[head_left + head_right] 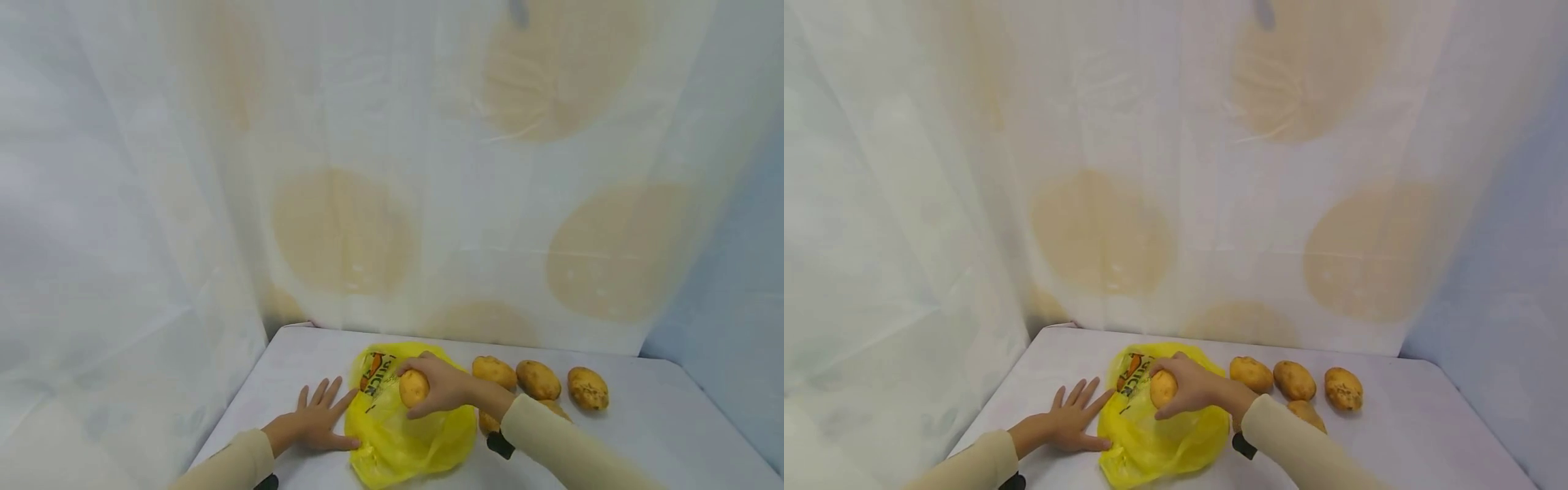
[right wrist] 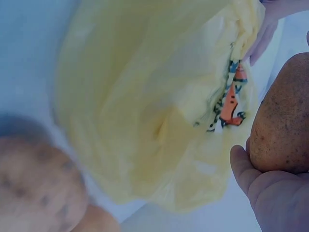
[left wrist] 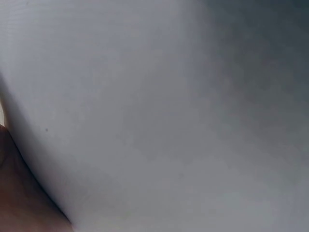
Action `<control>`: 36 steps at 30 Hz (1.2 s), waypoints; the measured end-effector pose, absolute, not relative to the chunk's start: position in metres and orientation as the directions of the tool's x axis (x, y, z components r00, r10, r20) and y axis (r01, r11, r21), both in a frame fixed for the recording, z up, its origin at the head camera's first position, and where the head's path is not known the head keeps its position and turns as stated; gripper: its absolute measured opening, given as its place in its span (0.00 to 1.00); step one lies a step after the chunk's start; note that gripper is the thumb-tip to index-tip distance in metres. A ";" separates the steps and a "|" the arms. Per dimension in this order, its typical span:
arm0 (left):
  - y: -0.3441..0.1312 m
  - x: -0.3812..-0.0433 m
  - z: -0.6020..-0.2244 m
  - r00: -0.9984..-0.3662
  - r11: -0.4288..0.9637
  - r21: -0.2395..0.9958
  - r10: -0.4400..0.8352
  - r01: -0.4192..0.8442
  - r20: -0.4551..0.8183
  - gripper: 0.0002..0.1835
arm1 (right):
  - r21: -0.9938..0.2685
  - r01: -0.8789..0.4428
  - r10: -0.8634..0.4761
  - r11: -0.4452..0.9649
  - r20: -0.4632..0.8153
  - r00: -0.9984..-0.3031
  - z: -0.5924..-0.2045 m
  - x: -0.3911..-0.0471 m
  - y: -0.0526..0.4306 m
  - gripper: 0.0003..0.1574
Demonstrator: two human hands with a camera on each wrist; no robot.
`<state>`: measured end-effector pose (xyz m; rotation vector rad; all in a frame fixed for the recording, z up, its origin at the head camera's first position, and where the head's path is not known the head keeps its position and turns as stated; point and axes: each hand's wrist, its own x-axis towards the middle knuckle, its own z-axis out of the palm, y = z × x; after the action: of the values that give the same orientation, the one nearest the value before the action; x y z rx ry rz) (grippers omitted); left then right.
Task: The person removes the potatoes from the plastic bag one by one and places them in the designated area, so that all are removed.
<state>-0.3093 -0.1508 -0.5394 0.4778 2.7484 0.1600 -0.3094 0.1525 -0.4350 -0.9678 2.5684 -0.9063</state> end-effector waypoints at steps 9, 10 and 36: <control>-0.161 -0.308 -0.539 -0.885 0.944 0.157 0.328 0.291 -0.330 0.60 | -0.666 -0.484 -0.666 0.568 -0.027 -0.745 -0.420 -0.298 0.179 0.36; -0.161 -0.308 -0.538 -0.887 0.944 0.156 0.327 0.291 -0.327 0.60 | -0.670 -0.480 -0.665 0.566 -0.028 -0.746 -0.419 -0.297 0.182 0.36; -0.150 -0.307 -0.526 -0.885 0.944 0.117 0.330 0.308 -0.328 0.61 | -0.592 -0.430 -0.506 0.681 0.044 -0.862 -0.402 -0.275 0.289 0.41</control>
<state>-0.3070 -0.1501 -0.5261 0.4660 2.7504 0.0874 -0.2746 0.2891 -0.4024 -0.7734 2.7663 -0.9264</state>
